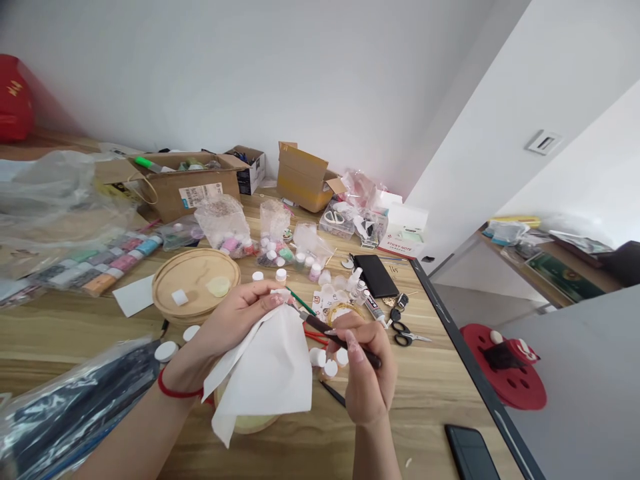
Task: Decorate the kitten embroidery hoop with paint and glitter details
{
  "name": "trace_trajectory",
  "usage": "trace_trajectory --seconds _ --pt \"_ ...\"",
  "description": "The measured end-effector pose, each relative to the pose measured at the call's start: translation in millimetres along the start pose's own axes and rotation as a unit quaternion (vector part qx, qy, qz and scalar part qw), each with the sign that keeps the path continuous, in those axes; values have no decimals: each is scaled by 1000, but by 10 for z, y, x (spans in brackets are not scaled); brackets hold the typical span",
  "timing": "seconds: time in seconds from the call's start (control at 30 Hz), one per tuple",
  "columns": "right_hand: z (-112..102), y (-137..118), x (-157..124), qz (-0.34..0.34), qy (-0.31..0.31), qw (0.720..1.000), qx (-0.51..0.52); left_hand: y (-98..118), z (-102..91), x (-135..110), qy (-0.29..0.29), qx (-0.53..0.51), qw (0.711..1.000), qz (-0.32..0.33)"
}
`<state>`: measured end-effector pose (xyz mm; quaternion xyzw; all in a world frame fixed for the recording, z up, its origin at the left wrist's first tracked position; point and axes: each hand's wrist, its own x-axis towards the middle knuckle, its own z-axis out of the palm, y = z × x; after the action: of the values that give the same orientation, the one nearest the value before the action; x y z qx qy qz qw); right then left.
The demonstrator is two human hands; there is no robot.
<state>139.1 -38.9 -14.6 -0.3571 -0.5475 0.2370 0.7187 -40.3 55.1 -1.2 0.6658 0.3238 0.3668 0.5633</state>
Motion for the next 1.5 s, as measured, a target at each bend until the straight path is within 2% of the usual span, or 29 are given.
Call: trace_trajectory --seconds 0.13,0.3,0.7,0.8,0.9,1.0,1.07,1.23,1.4,1.5 --pt "28 11 16 41 27 999 22 37 -5 -25 10 -3 1000 12" --pt "30 41 31 64 43 996 35 48 5 -40 35 8 999 -8" --pt "49 65 34 88 71 992 59 64 15 -22 -27 95 995 -3" --pt "88 90 33 82 88 991 64 49 58 -22 -9 132 991 14" --pt "134 104 23 64 89 994 28 8 122 -21 42 161 985 32" --pt "168 92 3 60 66 995 -53 -31 186 -31 88 193 975 62" --pt "176 70 -11 61 80 990 -95 -39 223 -48 104 218 967 79" --pt "153 14 -23 43 180 974 -134 -9 272 -94 83 279 953 82" --pt "138 -25 -3 -14 183 967 -177 56 218 -117 44 299 951 70" --pt "147 -54 -4 -25 184 964 -189 106 173 -145 21 302 951 69"
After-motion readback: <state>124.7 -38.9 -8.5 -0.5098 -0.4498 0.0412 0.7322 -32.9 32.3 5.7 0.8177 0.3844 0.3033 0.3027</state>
